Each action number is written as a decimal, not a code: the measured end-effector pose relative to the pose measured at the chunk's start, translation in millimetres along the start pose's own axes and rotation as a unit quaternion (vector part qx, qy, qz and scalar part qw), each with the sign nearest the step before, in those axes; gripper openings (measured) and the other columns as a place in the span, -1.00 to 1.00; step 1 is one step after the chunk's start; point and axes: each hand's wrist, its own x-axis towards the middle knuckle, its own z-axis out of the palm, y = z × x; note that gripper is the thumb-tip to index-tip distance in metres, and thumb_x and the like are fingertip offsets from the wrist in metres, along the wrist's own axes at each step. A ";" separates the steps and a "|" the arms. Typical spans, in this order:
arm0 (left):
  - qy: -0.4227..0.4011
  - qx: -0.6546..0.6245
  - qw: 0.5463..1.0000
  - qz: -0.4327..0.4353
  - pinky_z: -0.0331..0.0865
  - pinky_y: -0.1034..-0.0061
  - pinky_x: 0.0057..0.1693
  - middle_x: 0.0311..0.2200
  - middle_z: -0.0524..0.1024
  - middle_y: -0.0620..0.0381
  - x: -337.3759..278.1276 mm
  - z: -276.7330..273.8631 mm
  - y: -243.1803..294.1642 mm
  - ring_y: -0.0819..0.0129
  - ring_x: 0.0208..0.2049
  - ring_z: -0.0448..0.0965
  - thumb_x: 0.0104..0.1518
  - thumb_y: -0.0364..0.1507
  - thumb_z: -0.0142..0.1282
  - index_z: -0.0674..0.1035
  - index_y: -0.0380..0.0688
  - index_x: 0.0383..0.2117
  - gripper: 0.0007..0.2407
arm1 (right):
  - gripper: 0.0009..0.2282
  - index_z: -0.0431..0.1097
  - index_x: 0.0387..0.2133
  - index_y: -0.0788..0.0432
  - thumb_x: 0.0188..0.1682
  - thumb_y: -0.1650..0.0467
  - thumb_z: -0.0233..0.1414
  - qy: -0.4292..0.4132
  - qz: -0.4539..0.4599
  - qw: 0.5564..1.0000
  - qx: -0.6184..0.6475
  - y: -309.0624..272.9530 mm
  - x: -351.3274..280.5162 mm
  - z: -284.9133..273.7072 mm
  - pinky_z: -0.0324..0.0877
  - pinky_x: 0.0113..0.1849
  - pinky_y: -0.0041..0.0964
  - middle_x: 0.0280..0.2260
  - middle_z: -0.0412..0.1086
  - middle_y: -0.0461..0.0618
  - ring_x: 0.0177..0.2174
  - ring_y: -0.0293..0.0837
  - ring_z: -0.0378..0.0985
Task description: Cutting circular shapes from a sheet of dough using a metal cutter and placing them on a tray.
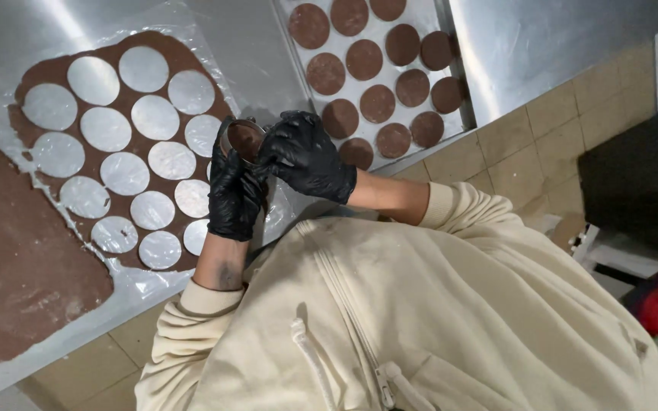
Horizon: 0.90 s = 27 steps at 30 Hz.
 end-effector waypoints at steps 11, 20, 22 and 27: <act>-0.015 -0.044 0.993 -0.112 0.33 0.19 0.41 0.30 0.33 0.00 39.2 24.8 -51.2 0.12 0.34 0.33 0.39 -0.20 -0.03 0.24 -0.09 0.39 -0.51 | -0.86 0.48 -0.26 0.05 -0.08 0.43 0.20 -0.035 0.035 0.998 -0.029 32.5 -25.7 -62.7 0.27 0.05 0.10 -0.20 0.43 -0.04 -0.10 0.07 0.44; 0.001 -0.059 0.984 -0.171 0.26 0.11 0.44 0.29 0.36 -0.05 61.8 43.6 -88.5 0.06 0.34 0.35 0.43 -0.19 -0.12 0.28 -0.20 0.36 -0.53 | -0.82 0.46 -0.26 0.06 -0.15 0.49 0.15 -0.019 0.070 0.993 -0.098 57.9 -47.1 -92.7 0.18 0.17 0.15 -0.19 0.45 -0.06 -0.09 0.02 0.47; 0.010 -0.065 0.983 -0.172 0.27 0.10 0.42 0.27 0.37 -0.04 67.6 53.4 -92.1 0.06 0.32 0.36 0.42 -0.20 -0.12 0.29 -0.19 0.35 -0.54 | -0.83 0.46 -0.24 0.08 -0.12 0.45 0.18 -0.003 0.086 0.992 -0.088 65.0 -48.8 -106.0 0.17 0.17 0.10 -0.19 0.44 -0.03 -0.07 0.06 0.46; 0.017 -0.050 0.980 -0.189 0.35 0.14 0.35 0.22 0.42 -0.03 101.3 57.9 -102.0 0.08 0.26 0.42 0.39 -0.29 -0.10 0.33 -0.17 0.31 -0.59 | -0.83 0.47 -0.28 0.09 -0.07 0.39 0.28 0.034 0.150 0.988 -0.018 103.5 -68.0 -150.8 0.10 0.12 -0.04 -0.20 0.47 -0.02 -0.09 0.07 0.47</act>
